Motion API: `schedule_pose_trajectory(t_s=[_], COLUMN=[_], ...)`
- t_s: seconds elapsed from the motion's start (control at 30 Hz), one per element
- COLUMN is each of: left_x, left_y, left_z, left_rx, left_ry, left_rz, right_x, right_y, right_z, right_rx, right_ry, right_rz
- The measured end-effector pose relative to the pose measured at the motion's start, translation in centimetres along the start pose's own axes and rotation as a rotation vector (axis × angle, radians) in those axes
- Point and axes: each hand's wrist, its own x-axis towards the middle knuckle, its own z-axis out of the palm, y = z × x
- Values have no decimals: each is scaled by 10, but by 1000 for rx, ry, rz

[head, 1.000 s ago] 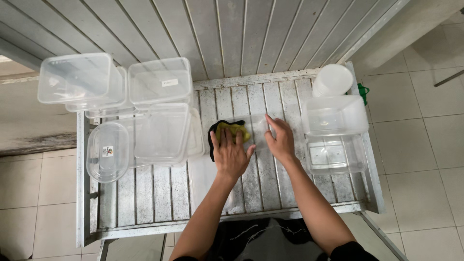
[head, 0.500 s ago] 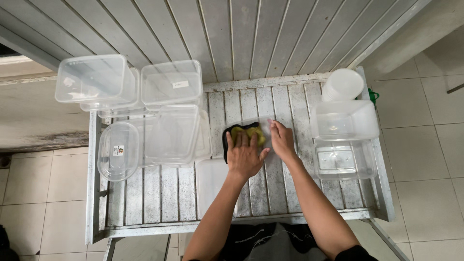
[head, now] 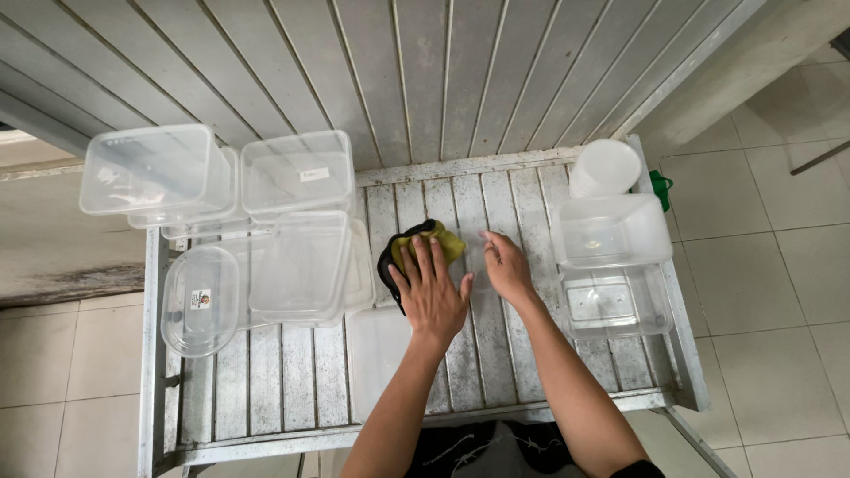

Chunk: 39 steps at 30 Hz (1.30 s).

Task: The person wipes the exterior of several clear plastic containers with a yellow sponge on a metal slatted table. The person handles the containers one at a time, wiping each surface and then placing them back on the table.

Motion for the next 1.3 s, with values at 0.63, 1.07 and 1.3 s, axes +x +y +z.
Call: schedule_pose_trajectory(t_s=[0.63, 1.07, 1.3], left_x=[28, 22, 30], left_y=[-15, 26, 8], left_z=[5, 15, 7], left_rx=[-62, -35, -6], left_ry=[-140, -163, -296], left_rz=[272, 65, 242], right_x=[-7, 15, 12], right_y=[17, 32, 37], right_z=[20, 7, 31], right_rx=[119, 356, 23], right_ry=[153, -104, 201], right_rz=[-184, -29, -271])
